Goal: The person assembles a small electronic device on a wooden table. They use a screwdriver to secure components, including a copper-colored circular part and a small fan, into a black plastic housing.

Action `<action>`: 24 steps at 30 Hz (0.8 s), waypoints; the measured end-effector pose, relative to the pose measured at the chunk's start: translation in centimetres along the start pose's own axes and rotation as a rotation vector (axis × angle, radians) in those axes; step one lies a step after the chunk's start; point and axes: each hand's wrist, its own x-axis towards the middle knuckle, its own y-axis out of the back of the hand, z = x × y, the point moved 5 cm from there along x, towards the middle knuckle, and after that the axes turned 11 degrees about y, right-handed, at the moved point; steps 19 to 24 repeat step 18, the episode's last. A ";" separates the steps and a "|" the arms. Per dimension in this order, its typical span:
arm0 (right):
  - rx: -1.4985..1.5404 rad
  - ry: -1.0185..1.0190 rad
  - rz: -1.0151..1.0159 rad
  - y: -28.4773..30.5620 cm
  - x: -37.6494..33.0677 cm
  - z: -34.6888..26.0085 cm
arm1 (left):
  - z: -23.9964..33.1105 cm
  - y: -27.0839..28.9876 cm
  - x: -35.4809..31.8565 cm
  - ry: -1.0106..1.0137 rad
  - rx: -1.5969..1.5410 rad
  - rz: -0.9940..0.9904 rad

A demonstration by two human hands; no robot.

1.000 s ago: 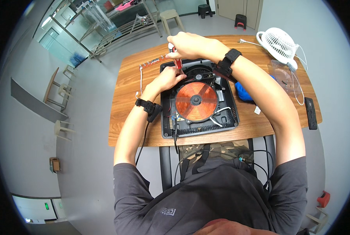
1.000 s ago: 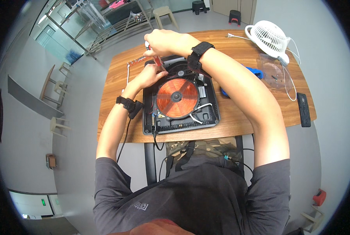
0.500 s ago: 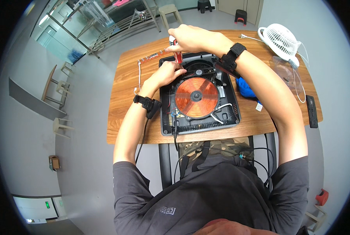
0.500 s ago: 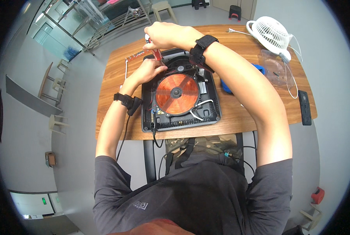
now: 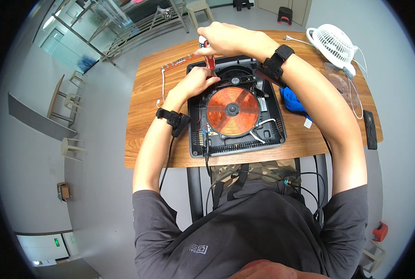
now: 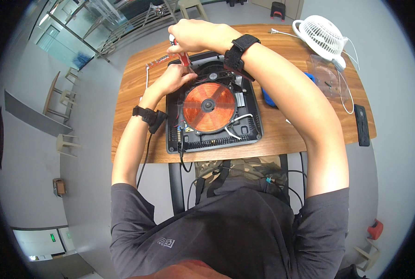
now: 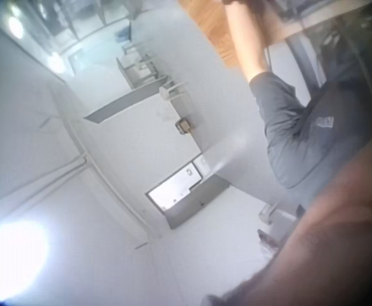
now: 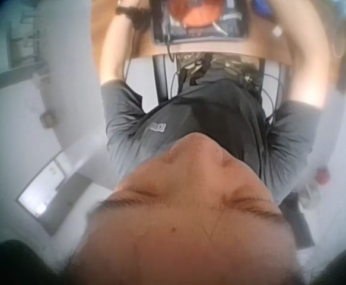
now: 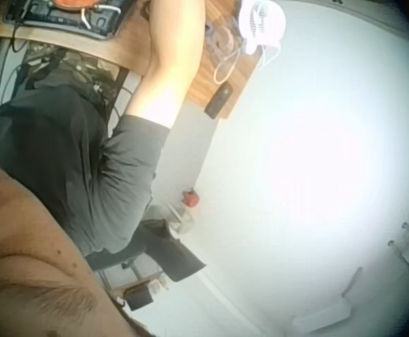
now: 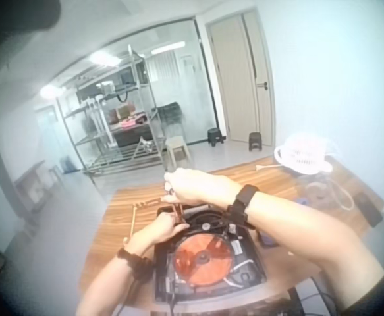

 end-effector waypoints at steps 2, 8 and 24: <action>0.008 0.014 0.005 -0.2 0.1 0.0 | -0.1 -0.1 -0.1 -0.003 0.000 0.003; -0.026 -0.027 -0.052 0.3 -0.5 0.3 | 0.5 0.0 -0.1 0.001 -0.049 0.007; -0.068 -0.047 -0.061 -0.1 0.1 0.9 | 0.7 4.7 -0.8 0.153 -0.314 0.036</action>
